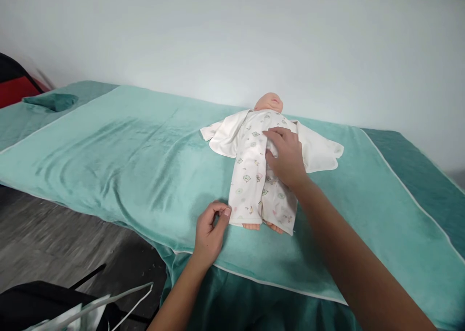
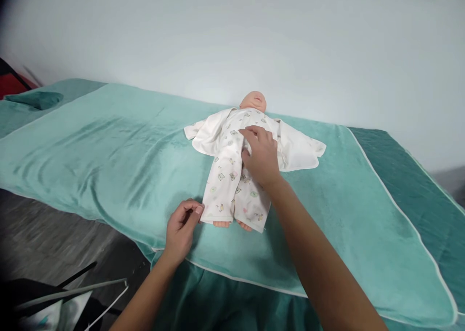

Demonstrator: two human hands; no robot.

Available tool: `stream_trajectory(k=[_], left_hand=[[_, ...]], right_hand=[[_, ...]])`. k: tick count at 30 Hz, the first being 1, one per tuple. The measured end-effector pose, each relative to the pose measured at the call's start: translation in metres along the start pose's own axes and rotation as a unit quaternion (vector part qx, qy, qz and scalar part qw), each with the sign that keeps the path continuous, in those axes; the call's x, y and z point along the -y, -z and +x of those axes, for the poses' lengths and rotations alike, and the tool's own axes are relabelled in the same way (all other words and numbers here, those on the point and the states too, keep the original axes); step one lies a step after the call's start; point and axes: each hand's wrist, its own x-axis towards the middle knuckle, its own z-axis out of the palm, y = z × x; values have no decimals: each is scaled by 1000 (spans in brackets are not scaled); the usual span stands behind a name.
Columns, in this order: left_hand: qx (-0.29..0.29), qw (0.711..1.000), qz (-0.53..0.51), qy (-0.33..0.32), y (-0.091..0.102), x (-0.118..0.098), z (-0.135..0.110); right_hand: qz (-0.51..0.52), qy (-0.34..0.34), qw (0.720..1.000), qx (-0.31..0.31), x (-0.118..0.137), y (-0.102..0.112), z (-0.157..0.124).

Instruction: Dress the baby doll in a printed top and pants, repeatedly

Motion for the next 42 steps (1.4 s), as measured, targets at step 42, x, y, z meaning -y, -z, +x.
stream_trajectory(k=[42], left_hand=[[-15, 956, 263, -133, 4, -11, 74]], right_hand=[[19, -48, 993, 109, -68, 5, -79]])
